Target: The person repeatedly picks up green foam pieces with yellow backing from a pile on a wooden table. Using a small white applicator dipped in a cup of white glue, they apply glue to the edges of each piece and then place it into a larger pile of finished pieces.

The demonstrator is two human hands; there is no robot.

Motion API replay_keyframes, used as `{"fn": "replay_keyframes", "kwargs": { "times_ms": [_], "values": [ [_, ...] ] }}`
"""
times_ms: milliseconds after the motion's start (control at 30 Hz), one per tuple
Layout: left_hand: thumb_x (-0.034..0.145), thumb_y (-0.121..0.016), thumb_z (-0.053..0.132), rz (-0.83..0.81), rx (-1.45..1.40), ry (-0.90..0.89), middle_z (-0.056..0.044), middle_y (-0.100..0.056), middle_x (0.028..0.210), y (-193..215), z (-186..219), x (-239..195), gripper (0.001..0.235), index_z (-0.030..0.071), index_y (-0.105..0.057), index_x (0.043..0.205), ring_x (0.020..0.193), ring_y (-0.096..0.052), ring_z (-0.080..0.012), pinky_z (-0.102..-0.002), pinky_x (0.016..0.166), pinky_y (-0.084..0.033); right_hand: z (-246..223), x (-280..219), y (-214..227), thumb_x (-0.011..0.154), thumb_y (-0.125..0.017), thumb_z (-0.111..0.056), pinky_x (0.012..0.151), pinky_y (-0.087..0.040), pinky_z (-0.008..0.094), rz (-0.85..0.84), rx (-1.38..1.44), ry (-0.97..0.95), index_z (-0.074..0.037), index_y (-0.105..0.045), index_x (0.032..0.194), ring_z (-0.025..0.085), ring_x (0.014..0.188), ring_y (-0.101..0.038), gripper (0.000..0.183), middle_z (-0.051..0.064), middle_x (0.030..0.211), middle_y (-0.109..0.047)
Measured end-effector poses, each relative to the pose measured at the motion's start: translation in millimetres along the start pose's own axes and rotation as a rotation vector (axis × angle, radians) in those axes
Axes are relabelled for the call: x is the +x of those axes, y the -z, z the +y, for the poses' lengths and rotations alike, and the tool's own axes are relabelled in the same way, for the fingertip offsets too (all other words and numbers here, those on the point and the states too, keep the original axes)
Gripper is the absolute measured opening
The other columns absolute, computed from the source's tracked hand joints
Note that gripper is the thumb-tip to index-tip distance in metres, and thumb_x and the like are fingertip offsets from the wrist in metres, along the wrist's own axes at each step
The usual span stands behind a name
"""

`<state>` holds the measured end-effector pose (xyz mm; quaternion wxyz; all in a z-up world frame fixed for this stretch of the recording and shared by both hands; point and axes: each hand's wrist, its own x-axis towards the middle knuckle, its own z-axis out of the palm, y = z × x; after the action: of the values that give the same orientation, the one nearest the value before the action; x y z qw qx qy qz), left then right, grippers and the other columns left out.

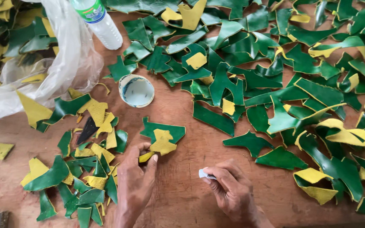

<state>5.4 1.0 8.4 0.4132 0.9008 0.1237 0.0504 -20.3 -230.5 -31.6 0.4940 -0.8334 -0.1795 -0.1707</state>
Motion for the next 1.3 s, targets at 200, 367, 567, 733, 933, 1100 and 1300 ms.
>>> {"fn": "replay_keyframes", "kwargs": {
  "times_ms": [200, 367, 567, 733, 933, 1100, 1300],
  "values": [
    [0.084, -0.075, 0.009, 0.063, 0.098, -0.026, -0.015, -0.077, 0.093, -1, 2, -2, 0.024, 0.001, -0.07, 0.106, 0.079, -0.077, -0.024, -0.035, 0.071, -0.058, -1, -2, 1, 0.081, -0.082, -0.001, 0.065, -0.054, 0.03, 0.001, 0.025, 0.0, -0.005, -0.072, 0.105, 0.02, 0.078, -0.065, 0.026, 0.005, 0.089, -0.067],
    [0.084, -0.075, 0.007, 0.045, -0.032, -0.036, -0.01, -0.08, 0.097, -4, -3, -5, 0.023, 0.002, -0.072, 0.106, 0.084, -0.079, -0.0148, -0.029, 0.075, -0.061, 0, -3, 2, 0.082, -0.082, -0.001, 0.066, -0.055, 0.029, -0.003, 0.058, -0.017, -0.004, -0.071, 0.106, 0.019, 0.079, -0.066, 0.026, 0.006, 0.09, -0.068],
    [0.086, -0.074, 0.002, -0.091, -0.305, 0.08, -0.01, -0.081, 0.1, -10, -21, -3, 0.024, -0.002, -0.072, 0.11, 0.089, -0.075, -0.0136, -0.026, 0.079, -0.061, -1, -2, 3, 0.082, -0.082, -0.001, 0.064, -0.054, 0.028, -0.007, 0.074, 0.004, -0.004, -0.072, 0.105, 0.018, 0.076, -0.064, 0.026, 0.004, 0.088, -0.068],
    [0.085, -0.07, -0.002, -0.233, -0.517, 0.255, -0.012, -0.078, 0.11, -9, -29, 5, 0.042, -0.003, -0.059, 0.126, 0.096, -0.077, -0.015, -0.027, 0.082, -0.06, -1, -2, 4, 0.082, -0.082, -0.001, 0.064, -0.054, 0.028, -0.006, 0.076, 0.007, -0.004, -0.072, 0.105, 0.017, 0.077, -0.064, 0.026, 0.005, 0.088, -0.068],
    [0.084, -0.068, -0.005, -0.285, -0.401, 0.281, -0.014, -0.077, 0.115, -10, -27, 8, 0.064, 0.003, -0.051, 0.144, 0.092, -0.076, -0.0165, -0.029, 0.086, -0.059, -3, -1, 5, 0.082, -0.081, 0.0, 0.065, -0.056, 0.028, -0.016, 0.097, -0.017, -0.004, -0.072, 0.106, 0.018, 0.078, -0.065, 0.026, 0.005, 0.089, -0.068],
    [0.085, -0.066, -0.005, -0.311, -0.477, 0.233, -0.014, -0.077, 0.12, -12, -32, 6, 0.057, 0.0, -0.056, 0.141, 0.093, -0.075, -0.0163, -0.029, 0.086, -0.06, -5, -1, 7, 0.082, -0.082, -0.001, 0.064, -0.055, 0.029, -0.01, 0.099, -0.021, -0.005, -0.072, 0.106, 0.018, 0.078, -0.065, 0.026, 0.005, 0.087, -0.066],
    [0.086, -0.067, -0.005, -0.311, -0.465, 0.213, -0.014, -0.076, 0.117, -11, -36, 4, 0.052, 0.0, -0.062, 0.137, 0.09, -0.074, -0.0169, -0.029, 0.083, -0.061, -4, -2, 9, 0.085, -0.08, 0.001, 0.065, -0.055, 0.029, 0.006, 0.156, -0.012, -0.006, -0.071, 0.105, 0.02, 0.08, -0.065, 0.023, 0.006, 0.09, -0.068]
  ]
}}
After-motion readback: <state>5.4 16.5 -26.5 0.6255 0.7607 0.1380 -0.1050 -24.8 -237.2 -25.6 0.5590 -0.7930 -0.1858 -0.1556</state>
